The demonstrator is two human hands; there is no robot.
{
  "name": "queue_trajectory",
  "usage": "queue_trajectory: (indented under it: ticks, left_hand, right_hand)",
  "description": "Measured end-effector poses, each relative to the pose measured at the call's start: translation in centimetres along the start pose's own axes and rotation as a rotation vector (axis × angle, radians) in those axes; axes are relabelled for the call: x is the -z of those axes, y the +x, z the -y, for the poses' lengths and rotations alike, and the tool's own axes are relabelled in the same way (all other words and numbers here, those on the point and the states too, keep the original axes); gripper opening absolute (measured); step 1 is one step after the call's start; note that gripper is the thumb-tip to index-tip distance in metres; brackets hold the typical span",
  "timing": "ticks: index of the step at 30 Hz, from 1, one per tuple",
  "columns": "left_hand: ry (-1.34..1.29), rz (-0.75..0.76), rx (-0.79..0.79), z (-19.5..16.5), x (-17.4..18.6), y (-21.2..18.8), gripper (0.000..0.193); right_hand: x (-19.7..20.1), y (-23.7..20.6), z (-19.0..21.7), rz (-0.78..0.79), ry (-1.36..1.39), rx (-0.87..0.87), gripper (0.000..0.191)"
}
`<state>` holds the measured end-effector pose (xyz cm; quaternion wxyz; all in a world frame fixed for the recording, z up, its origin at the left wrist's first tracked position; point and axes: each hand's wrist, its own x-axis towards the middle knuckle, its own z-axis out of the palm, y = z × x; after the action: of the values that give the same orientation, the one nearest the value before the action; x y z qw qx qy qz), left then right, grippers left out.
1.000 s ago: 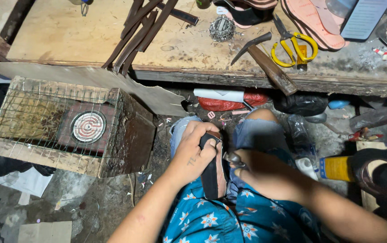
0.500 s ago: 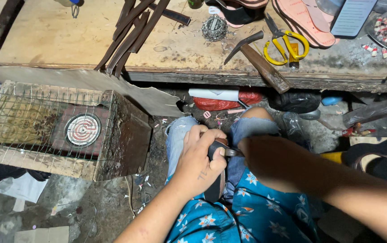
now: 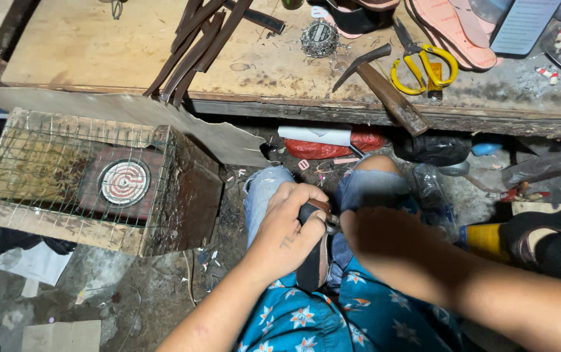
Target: The person sits on the floor of a shoe workshop holding a shoe upper on their lap. They hammer the shoe, trim and press its edges with pliers, then take a strap and fit it across the shoe, pressing the strap ends into place.
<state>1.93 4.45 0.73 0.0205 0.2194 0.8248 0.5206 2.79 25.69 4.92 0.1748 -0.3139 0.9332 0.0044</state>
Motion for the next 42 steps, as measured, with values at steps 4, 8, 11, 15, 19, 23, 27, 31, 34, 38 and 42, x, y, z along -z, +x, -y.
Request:
queue_trajectory:
  ticks: [4, 8, 11, 15, 19, 23, 27, 31, 34, 38, 42]
  left_hand:
    - [0.104, -0.085, -0.017, 0.2, -0.5, -0.3, 0.029]
    - [0.16, -0.085, -0.068, 0.0, -0.6, -0.5, 0.034]
    - [0.152, -0.068, -0.074, -0.2, -0.5, -0.5, 0.034]
    - [0.144, -0.053, -0.085, -0.7, -0.4, -0.4, 0.034]
    - [0.122, -0.03, -0.069, -0.9, -0.1, -0.5, 0.033]
    - [0.0, 0.021, -0.01, -0.5, 0.4, -0.5, 0.023]
    - [0.058, -0.008, 0.015, -0.1, 0.3, -0.5, 0.024]
    - [0.152, -0.066, -0.067, 0.0, 0.1, -0.8, 0.029]
    - [0.162, -0.069, -0.106, 0.0, 0.1, -1.0, 0.028]
    - [0.158, -0.064, -0.114, 0.1, 0.1, -1.2, 0.03]
    - [0.147, -0.084, -0.119, 0.3, 0.2, -1.3, 0.031]
  right_hand:
    - [0.4, 1.1, -0.9, 0.04, 0.266, -0.019, 0.03]
    - [1.0, 1.8, -1.8, 0.286, 0.478, -0.062, 0.038]
    - [1.4, 2.3, -2.3, 0.379, 0.495, 0.038, 0.042]
    - [2.1, 2.4, -2.6, 0.481, 0.483, -0.047, 0.032]
    - [1.4, 2.0, -2.0, 0.371, 0.304, -0.068, 0.027]
    - [-0.5, 0.8, -0.7, 0.021, 0.187, 0.07, 0.018]
    - [-1.3, 0.8, -0.2, 0.022, 0.194, -0.019, 0.021]
    - [-0.6, 1.4, -1.1, 0.099, 0.387, 0.01, 0.036]
    - [0.0, 1.7, -1.7, 0.312, 0.519, -0.027, 0.043]
    - [0.3, 2.1, -2.2, 0.442, 0.59, 0.012, 0.047]
    - [0.6, 2.4, -2.4, 0.469, 0.595, -0.007, 0.049]
